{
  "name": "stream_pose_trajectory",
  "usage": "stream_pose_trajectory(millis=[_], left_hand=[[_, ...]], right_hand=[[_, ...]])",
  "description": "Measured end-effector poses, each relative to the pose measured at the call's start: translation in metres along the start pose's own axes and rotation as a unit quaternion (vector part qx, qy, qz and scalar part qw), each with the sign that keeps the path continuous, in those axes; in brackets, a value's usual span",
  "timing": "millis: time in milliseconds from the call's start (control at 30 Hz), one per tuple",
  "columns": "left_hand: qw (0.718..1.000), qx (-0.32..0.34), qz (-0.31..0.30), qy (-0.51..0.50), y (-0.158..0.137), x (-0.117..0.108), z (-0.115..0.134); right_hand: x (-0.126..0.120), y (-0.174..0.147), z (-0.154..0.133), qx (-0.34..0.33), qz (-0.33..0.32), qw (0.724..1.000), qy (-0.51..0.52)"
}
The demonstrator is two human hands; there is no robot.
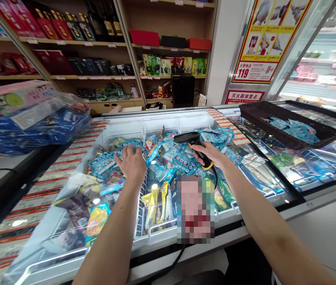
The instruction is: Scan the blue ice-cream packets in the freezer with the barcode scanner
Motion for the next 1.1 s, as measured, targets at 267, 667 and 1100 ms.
stream_pose_trajectory(millis=[267, 667, 1100], left_hand=[[0.992, 0.032, -0.064, -0.107, -0.003, 0.011, 0.044], [0.956, 0.001, -0.169, -0.240, -0.003, 0.041, 0.047], [0.761, -0.264, -0.116, -0.581, -0.001, 0.048, 0.028]], right_hand=[[0.000, 0.002, 0.002, -0.002, 0.000, 1.000, -0.008], [0.000, 0.004, 0.003, -0.009, 0.002, 1.000, -0.018], [-0.001, 0.004, 0.003, -0.001, 0.005, 1.000, -0.005]])
Point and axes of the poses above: each hand's wrist, its own y-axis towards the middle knuckle, its own x-axis out of the palm, z = x × y, the point moved 6 cm from there along y, towards the middle knuckle, and after that the axes turned 10 degrees about z, right-handed, at the moved point
